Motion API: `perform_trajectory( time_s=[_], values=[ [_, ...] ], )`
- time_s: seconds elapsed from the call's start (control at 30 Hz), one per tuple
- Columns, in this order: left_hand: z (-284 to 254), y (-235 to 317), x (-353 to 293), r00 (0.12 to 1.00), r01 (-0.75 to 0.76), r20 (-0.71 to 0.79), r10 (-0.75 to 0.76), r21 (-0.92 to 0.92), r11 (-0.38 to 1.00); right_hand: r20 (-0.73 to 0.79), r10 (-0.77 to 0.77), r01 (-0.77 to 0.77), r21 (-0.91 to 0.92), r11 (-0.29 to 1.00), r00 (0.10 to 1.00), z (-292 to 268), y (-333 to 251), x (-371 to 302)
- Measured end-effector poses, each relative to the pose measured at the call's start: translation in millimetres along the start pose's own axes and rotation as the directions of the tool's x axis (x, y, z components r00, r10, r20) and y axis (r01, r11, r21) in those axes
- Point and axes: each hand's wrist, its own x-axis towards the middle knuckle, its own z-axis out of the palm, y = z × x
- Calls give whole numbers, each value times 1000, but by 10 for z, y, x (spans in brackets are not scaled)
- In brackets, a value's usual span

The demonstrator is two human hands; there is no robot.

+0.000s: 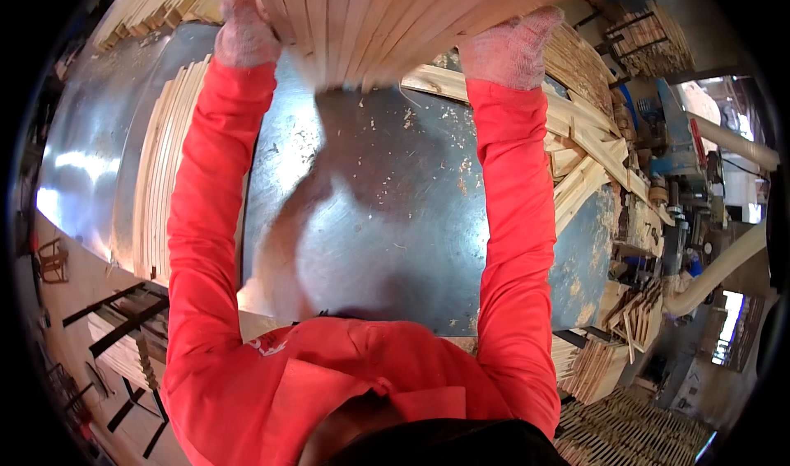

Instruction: The person repeatedly picks up small wooden planks from a pile on a metal table and stacks them into a neat pile. The person handles the planks one at a time or in small groups, aligning them before placing them onto the growing stack.

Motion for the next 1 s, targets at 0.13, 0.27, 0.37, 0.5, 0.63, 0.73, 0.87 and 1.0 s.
perform_trajectory(
  time_s=[0.13, 0.27, 0.37, 0.5, 0.63, 0.73, 0.87, 1.0],
  values=[
    [-564, -666, -563, 987, 117, -80, -140, -237, 964, 98, 133, -92, -343, 935, 986, -753, 367, -487],
    [-357, -1036, -2035, 712, 464, -535, -454, -126, 877, 88, 252, -212, -323, 922, 964, -1079, 1339, -1391],
    [1, -980, -3185, 428, 600, -781, -456, -132, 789, -424, 459, -537, -831, 144, 781, -1551, 1883, -2222],
    [53, -722, -3891, 528, 740, -744, -409, 167, 652, -270, 584, -584, -672, 455, 766, -1559, 2028, -2460],
    [69, -582, -3914, 642, 767, -688, -339, 580, 276, 23, 650, -648, 125, 752, 759, -2062, 2216, -2272],
    [445, -496, -3576, 366, 874, -865, -344, 192, 446, -376, 636, -738, -290, 610, 674, -2075, 2741, -2205],
    [77, -60, -3727, 398, 917, -889, -228, 393, 68, -198, 482, -496, -24, 868, 854, -1621, 3192, -2385],
    [-80, 464, -3718, 446, 895, -875, -191, 443, 57, -283, 452, -451, 73, 889, 846, -847, 3508, -2374]
  ],
)
